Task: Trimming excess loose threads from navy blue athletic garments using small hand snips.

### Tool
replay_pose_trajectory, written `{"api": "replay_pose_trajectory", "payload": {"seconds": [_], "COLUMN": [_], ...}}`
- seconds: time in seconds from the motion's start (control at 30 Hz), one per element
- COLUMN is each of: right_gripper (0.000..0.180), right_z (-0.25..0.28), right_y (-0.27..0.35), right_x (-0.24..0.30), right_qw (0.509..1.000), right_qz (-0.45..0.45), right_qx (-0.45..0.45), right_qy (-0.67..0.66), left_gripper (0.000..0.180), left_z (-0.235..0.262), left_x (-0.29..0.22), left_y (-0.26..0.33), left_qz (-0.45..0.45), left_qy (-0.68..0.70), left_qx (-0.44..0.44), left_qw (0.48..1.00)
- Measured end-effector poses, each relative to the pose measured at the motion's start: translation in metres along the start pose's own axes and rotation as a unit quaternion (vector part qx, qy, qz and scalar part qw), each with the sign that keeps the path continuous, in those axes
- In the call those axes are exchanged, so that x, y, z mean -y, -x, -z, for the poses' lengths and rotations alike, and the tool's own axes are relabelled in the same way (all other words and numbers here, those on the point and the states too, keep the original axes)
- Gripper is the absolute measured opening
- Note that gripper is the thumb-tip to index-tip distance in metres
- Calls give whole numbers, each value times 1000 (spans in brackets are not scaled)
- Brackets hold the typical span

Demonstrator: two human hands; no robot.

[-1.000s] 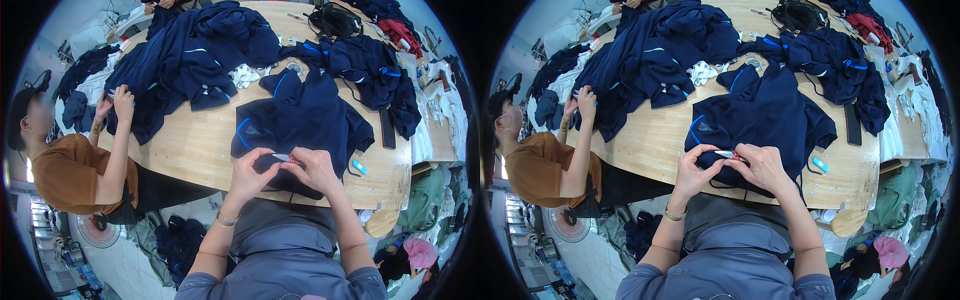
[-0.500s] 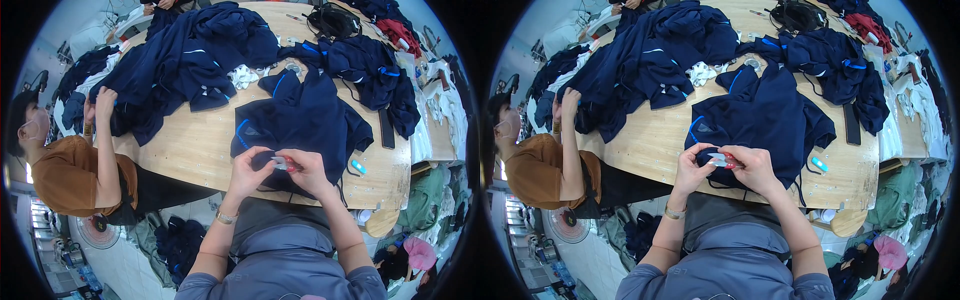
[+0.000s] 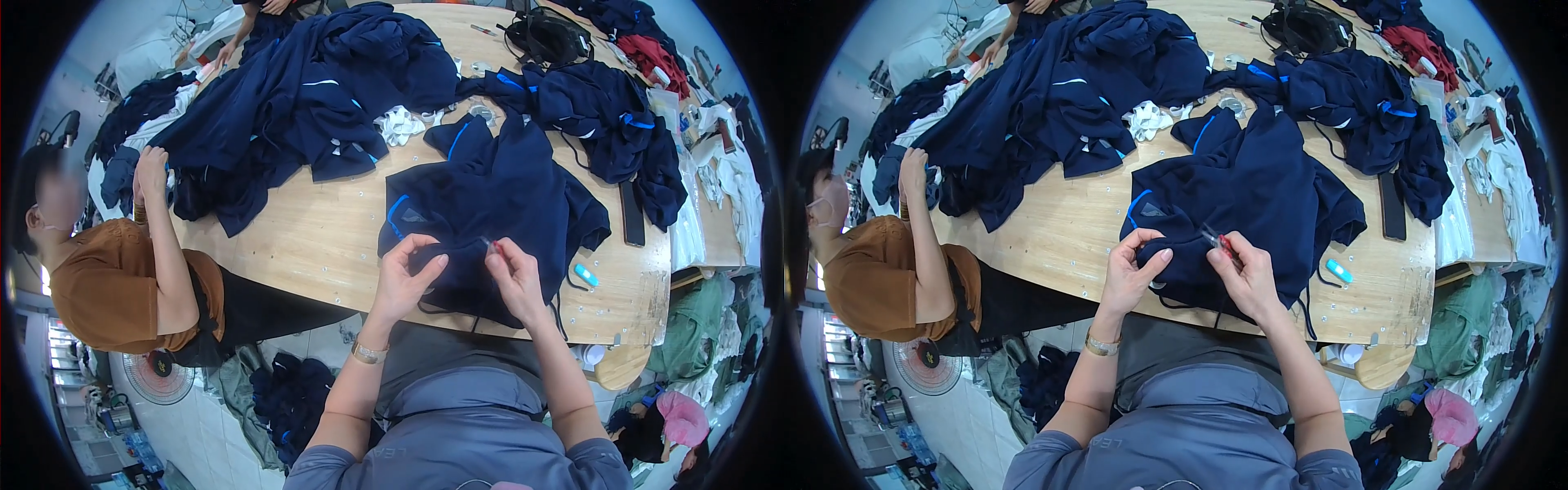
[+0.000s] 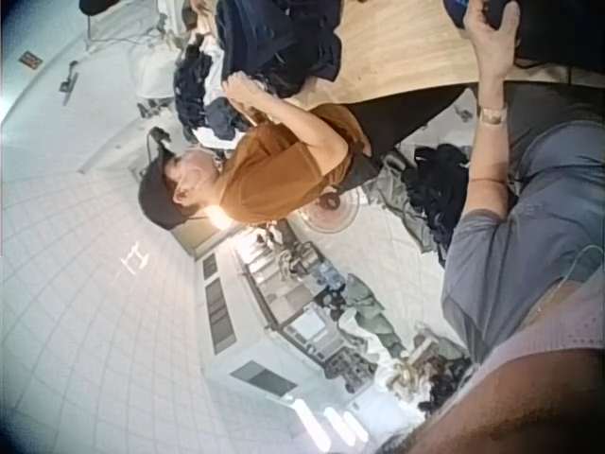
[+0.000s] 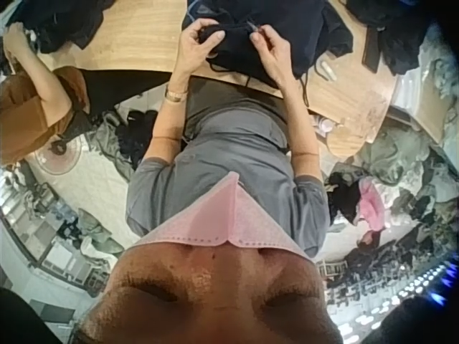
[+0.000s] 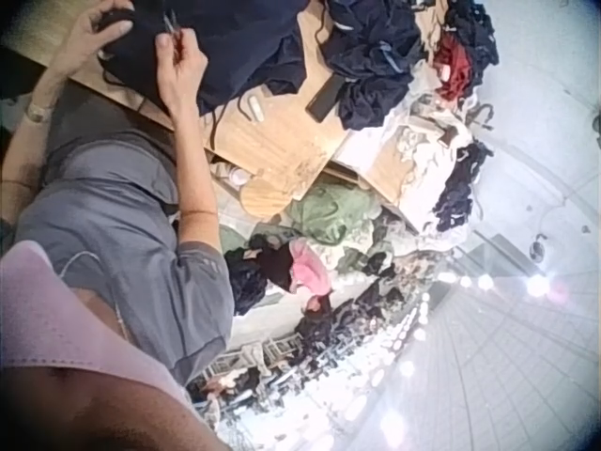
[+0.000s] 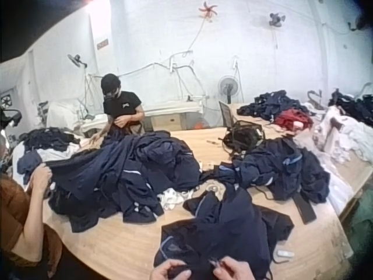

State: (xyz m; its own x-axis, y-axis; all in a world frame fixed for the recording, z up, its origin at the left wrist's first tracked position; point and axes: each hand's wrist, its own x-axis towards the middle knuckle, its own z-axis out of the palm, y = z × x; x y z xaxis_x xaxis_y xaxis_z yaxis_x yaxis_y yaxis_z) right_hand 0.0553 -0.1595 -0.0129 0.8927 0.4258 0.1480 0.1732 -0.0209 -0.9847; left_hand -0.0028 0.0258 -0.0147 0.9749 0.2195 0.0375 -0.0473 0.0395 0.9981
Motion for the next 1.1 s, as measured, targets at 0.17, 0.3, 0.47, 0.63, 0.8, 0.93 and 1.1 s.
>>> {"api": "replay_pose_trajectory", "payload": {"seconds": [0.17,0.3,0.47,0.63,0.8,0.93,1.1], "right_gripper": [30,34,36,36,36,36,36], "right_z": [1,3,5,7,11,10,9], "right_y": [-3,-7,-10,-11,-11,-12,-16], "right_x": [10,14,19,23,23,23,26], "right_qw": [952,927,912,916,918,911,902], "right_qz": [88,130,147,135,128,145,165], "right_qx": [27,44,65,78,90,98,97], "right_qy": [293,349,378,369,364,373,388], "left_gripper": [18,18,19,19,19,19,19], "left_z": [-1,0,-2,-3,-2,-3,-3], "left_x": [-7,-9,-14,-13,-14,-15,-16], "left_y": [1,1,2,2,2,2,1], "left_qz": [40,43,45,19,36,24,25], "left_qy": [52,46,12,-22,-19,-21,-38], "left_qx": [7,13,16,15,17,13,16], "left_qw": [998,998,999,999,999,999,999]}}
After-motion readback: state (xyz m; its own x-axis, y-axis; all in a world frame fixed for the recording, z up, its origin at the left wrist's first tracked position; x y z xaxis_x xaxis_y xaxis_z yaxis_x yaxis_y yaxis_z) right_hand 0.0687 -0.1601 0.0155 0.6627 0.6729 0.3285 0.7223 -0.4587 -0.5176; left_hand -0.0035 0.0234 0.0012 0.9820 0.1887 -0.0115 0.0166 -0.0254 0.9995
